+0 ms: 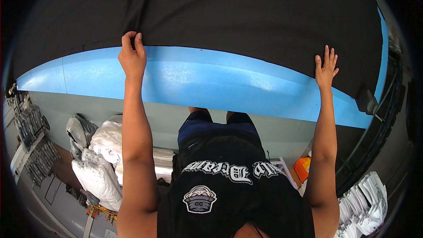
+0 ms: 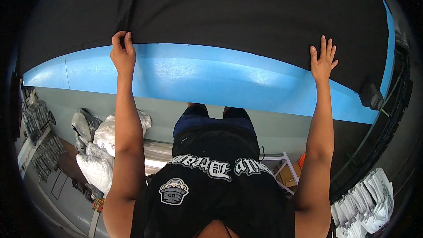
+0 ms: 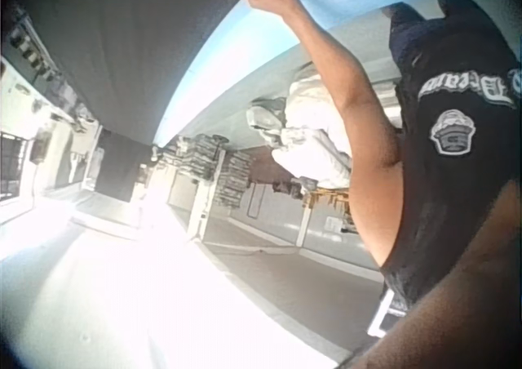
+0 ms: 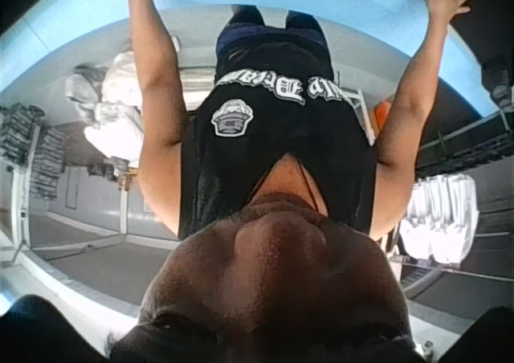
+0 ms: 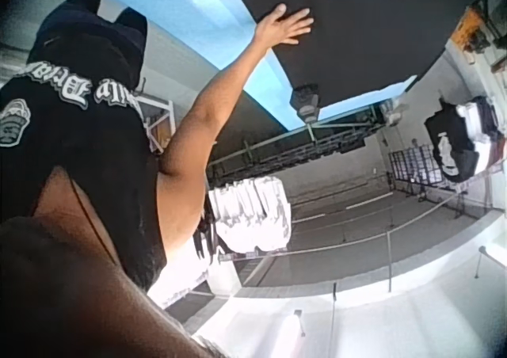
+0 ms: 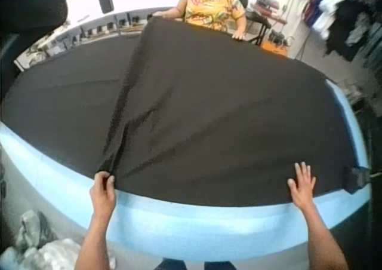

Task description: The person aligns and flattens layers of fabric on a table by hand, cuts the fabric using an electric fabric cutter, and pulls and spreads more fabric across the table.

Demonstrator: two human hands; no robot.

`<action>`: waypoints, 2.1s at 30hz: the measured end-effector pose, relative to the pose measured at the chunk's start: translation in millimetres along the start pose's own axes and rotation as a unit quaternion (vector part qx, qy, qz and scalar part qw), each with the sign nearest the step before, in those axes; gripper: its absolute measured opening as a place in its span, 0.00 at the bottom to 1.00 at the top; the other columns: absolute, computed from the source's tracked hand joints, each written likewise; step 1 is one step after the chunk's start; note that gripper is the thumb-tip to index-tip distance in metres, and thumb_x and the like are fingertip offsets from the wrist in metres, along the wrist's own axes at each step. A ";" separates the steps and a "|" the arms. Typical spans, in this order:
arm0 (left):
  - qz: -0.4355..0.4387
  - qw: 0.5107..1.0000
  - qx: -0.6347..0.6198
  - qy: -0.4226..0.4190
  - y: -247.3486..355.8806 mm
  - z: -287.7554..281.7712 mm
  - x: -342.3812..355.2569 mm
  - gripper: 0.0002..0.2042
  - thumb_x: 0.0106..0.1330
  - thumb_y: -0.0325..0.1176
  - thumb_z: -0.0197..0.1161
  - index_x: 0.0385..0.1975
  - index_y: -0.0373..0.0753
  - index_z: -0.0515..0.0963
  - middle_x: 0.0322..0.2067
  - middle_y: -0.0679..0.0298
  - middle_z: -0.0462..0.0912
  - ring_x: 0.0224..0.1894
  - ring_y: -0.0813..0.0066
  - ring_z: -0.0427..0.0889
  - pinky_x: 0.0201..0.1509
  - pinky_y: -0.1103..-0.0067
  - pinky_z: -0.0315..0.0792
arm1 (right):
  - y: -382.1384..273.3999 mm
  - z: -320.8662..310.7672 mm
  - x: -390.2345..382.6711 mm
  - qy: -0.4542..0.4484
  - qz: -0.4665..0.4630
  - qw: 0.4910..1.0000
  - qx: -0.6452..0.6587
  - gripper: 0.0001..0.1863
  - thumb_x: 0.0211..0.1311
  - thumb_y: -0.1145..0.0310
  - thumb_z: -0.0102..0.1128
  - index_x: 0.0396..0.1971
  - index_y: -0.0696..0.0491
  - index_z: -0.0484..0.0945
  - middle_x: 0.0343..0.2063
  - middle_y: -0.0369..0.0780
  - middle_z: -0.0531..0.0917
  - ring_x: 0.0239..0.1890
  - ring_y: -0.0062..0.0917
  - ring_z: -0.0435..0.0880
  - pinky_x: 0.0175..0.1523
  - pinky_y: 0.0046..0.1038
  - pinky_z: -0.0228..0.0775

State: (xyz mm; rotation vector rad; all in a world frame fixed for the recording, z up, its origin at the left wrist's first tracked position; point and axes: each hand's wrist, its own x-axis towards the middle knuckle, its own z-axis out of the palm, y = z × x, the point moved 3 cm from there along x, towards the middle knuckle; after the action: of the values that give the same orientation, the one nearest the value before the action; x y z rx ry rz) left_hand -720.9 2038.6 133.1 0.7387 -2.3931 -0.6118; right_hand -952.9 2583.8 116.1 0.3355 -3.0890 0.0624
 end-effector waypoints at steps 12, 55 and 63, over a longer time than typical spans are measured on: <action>0.046 0.998 0.029 -0.041 -5.1 7.7 0.7 0.05 0.65 0.33 0.58 0.33 0.39 0.74 0.23 0.59 0.81 0.22 0.60 0.80 0.25 0.72 0.72 | -78.1 -23.6 -17.6 0.035 0.001 0.996 0.086 0.32 0.64 0.42 0.45 0.66 0.39 0.58 0.68 0.43 0.53 0.71 0.41 0.46 0.66 0.58 0.34; 0.291 0.923 -0.028 -0.249 98.3 71.1 12.7 0.27 0.63 0.52 0.53 0.59 0.43 0.67 0.63 0.54 0.60 0.66 0.54 0.55 0.67 0.55 0.48 | -276.6 -56.4 -9.4 0.085 -0.059 0.984 0.145 0.35 0.61 0.41 0.49 0.64 0.43 0.60 0.67 0.46 0.53 0.70 0.46 0.46 0.63 0.65 0.34; 0.145 0.978 0.128 -0.075 -178.8 -114.0 114.7 0.12 0.51 0.23 0.60 0.37 0.42 0.79 0.39 0.63 0.76 0.42 0.60 0.73 0.44 0.68 0.67 | -325.8 11.1 -29.3 -0.031 -0.098 0.994 0.041 0.35 0.62 0.40 0.45 0.66 0.39 0.56 0.68 0.39 0.53 0.71 0.41 0.44 0.65 0.62 0.29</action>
State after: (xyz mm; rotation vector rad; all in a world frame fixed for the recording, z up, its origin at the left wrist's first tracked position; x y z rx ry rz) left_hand -664.6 1805.7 160.1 0.4406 -2.6863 -0.2489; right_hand -854.5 2271.6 115.7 0.6534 -3.1005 0.1766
